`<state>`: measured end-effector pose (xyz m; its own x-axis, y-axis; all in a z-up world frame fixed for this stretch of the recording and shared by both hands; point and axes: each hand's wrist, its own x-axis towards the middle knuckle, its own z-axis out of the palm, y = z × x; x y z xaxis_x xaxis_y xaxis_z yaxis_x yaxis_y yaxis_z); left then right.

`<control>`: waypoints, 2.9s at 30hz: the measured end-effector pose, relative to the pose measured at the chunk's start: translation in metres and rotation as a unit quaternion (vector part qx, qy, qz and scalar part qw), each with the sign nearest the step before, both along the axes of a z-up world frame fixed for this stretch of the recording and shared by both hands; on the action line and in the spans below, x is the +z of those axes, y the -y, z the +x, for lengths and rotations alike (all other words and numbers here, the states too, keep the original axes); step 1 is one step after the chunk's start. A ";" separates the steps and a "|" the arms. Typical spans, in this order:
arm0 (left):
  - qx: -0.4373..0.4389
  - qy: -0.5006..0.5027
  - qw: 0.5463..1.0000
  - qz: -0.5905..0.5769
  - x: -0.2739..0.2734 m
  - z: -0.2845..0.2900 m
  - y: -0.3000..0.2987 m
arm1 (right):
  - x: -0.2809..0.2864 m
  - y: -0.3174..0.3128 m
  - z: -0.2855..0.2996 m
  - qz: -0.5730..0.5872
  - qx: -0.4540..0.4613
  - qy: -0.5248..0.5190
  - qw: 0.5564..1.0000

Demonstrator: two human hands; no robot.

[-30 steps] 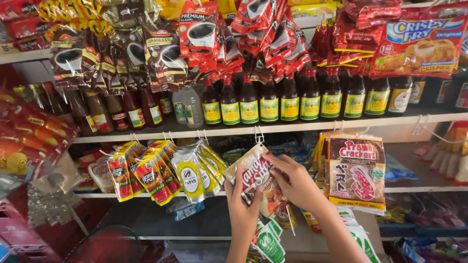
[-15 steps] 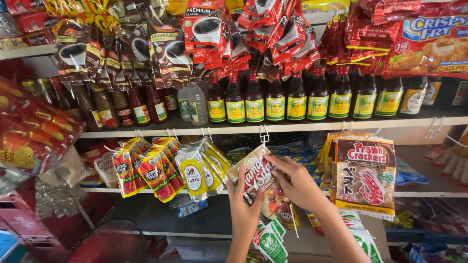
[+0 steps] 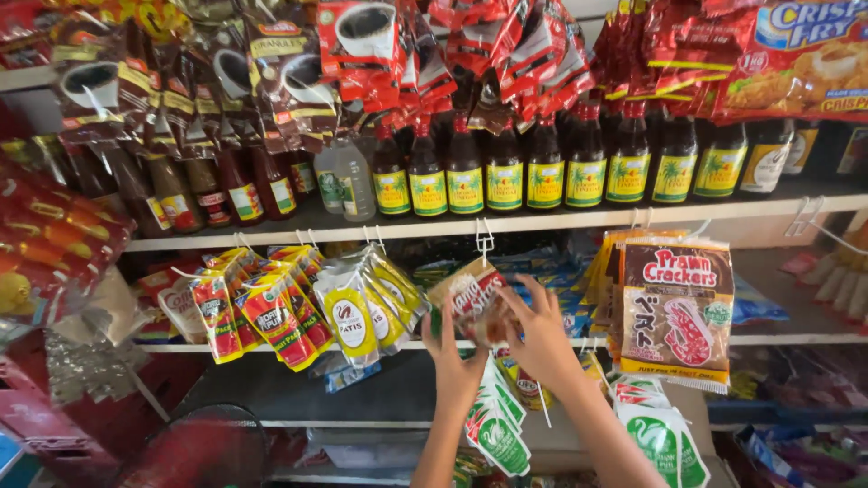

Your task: Organizing and hanging small grocery packets onto display hooks from a storage box on a shelf.

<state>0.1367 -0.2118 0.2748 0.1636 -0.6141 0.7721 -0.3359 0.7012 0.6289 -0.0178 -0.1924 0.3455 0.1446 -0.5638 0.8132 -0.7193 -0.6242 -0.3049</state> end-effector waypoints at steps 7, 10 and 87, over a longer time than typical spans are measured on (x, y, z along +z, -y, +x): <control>0.031 0.066 0.995 0.073 -0.033 -0.011 -0.046 | -0.050 -0.042 0.005 0.096 -0.020 0.052 0.994; -0.036 0.089 0.991 0.091 -0.054 -0.021 -0.070 | -0.074 -0.068 0.007 0.146 -0.016 0.083 0.986; -0.176 -0.435 0.505 0.724 -0.524 -0.143 -0.222 | -0.574 -0.241 -0.158 0.382 0.102 0.154 0.905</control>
<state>-0.0067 0.0103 -0.2494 -0.2633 -0.5404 -0.7991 0.4951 -0.7867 0.3689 -0.1763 0.0484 -0.2290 0.1421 -0.9659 0.2164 -0.4197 -0.2567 -0.8706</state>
